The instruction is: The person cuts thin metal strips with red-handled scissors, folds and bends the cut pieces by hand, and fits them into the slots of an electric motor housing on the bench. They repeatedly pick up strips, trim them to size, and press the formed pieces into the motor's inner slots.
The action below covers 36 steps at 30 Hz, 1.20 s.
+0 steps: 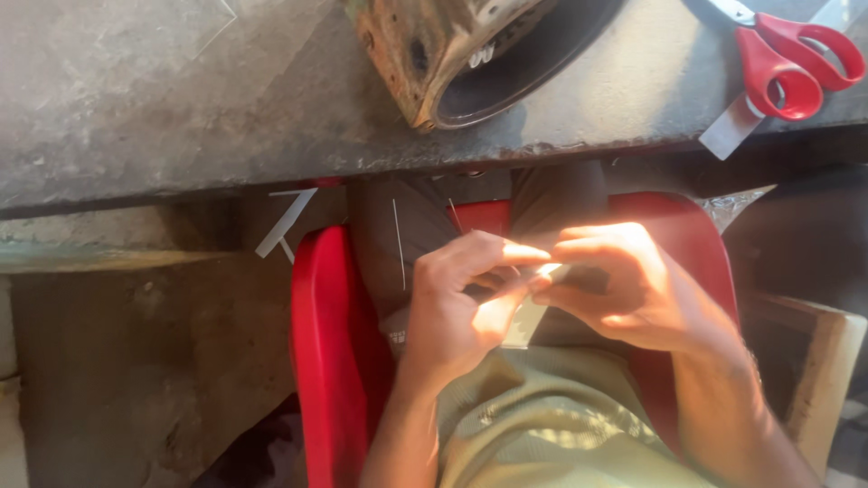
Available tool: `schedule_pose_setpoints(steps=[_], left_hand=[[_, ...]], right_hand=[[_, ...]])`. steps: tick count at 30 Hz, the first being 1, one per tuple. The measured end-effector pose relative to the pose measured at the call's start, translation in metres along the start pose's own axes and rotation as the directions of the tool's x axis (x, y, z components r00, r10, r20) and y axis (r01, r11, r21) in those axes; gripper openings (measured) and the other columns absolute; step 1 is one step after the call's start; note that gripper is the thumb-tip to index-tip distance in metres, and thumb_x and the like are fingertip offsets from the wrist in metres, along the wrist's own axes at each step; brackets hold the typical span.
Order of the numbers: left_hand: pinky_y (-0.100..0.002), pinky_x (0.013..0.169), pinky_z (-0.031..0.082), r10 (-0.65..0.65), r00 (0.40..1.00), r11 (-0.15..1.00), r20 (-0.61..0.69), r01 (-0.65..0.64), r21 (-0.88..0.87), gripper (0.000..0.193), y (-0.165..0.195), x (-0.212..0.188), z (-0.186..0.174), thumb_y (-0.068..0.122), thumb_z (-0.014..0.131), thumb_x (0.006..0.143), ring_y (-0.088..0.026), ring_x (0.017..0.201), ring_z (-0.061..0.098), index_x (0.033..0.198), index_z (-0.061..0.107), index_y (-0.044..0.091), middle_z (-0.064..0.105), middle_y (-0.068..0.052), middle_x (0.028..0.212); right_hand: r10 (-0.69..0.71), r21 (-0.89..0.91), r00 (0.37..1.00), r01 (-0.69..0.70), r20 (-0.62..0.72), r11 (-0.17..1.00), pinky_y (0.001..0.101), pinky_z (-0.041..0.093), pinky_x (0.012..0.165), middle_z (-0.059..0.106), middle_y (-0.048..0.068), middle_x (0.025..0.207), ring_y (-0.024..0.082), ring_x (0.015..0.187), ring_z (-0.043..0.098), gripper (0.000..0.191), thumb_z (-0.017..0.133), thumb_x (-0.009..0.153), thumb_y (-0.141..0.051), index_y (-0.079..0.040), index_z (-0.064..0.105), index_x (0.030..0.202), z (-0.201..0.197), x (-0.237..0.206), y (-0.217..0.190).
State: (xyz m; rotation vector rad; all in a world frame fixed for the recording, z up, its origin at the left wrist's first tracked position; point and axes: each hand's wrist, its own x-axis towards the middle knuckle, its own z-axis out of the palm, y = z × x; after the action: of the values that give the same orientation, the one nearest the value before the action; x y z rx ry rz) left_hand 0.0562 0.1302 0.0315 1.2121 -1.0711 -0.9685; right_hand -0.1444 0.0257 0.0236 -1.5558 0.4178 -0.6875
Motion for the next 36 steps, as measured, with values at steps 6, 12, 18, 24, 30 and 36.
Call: schedule_pose_setpoints(steps=[6,12,18,24,30,36], left_hand=[[-0.024,0.088,0.061,-0.027,0.997,0.991,-0.071,0.017,-0.136,0.023,-0.012,0.004,0.007,-0.013,0.067,0.088,-0.012,0.094,0.077,0.108,0.074,-0.002,0.079,-0.006,0.098],[-0.023,0.089,0.059,-0.1,0.987,0.962,-0.126,0.063,-0.265,0.031,-0.028,0.001,0.017,-0.013,0.074,0.087,-0.008,0.094,0.07,0.114,0.07,0.001,0.075,-0.007,0.107],[-0.024,0.091,0.06,-0.016,0.998,0.917,-0.062,-0.01,-0.4,0.022,-0.033,-0.002,0.024,-0.017,0.074,0.091,-0.011,0.099,0.071,0.107,0.071,-0.003,0.07,-0.007,0.106],[-0.023,0.088,0.059,-0.001,0.997,0.937,-0.074,-0.025,-0.349,0.022,-0.028,-0.007,0.027,-0.021,0.073,0.094,-0.013,0.095,0.072,0.11,0.073,-0.006,0.07,-0.009,0.101],[-0.027,0.094,0.062,-0.08,0.995,0.909,-0.053,0.051,-0.413,0.029,-0.024,-0.007,0.022,-0.024,0.068,0.087,-0.016,0.104,0.074,0.108,0.072,-0.005,0.069,-0.01,0.109],[-0.024,0.086,0.061,0.066,0.989,0.973,-0.133,-0.094,-0.212,0.03,-0.02,-0.008,0.022,-0.024,0.075,0.085,-0.014,0.095,0.073,0.107,0.075,-0.002,0.073,-0.009,0.102]], right_hand=[[0.136,-0.053,0.989,-0.14,-0.064,0.989,0.0291,0.056,0.086,0.069,0.009,0.101,0.014,0.097,0.067,0.019,0.071,0.092,0.001,0.004,0.069,0.111,0.007,0.005,-0.009],[0.131,0.068,0.977,-0.121,-0.17,0.99,0.029,0.056,0.087,0.066,0.009,0.101,0.014,0.098,0.066,0.022,0.067,0.089,0.018,0.006,0.066,0.108,0.015,0.006,-0.004],[0.034,0.051,0.989,-0.027,-0.145,0.998,0.0284,0.053,0.079,0.067,0.011,0.099,0.015,0.092,0.066,0.019,0.068,0.087,0.019,0.005,0.069,0.099,0.009,0.006,-0.004],[-0.088,-0.188,0.982,0.055,-0.169,0.981,0.0246,0.049,0.068,0.067,0.011,0.093,0.013,0.078,0.064,0.017,0.072,0.084,0.018,0.004,0.071,0.093,0.013,0.004,-0.01],[-0.114,-0.145,0.973,0.086,-0.203,0.986,0.0232,0.056,0.07,0.069,0.013,0.093,0.014,0.081,0.069,0.016,0.072,0.087,0.017,0.004,0.07,0.096,0.022,0.003,-0.012],[0.008,0.013,0.982,-0.006,-0.187,1.0,0.0272,0.059,0.076,0.068,0.015,0.099,0.018,0.091,0.069,0.021,0.073,0.085,0.016,0.008,0.069,0.104,0.019,0.003,-0.012]])
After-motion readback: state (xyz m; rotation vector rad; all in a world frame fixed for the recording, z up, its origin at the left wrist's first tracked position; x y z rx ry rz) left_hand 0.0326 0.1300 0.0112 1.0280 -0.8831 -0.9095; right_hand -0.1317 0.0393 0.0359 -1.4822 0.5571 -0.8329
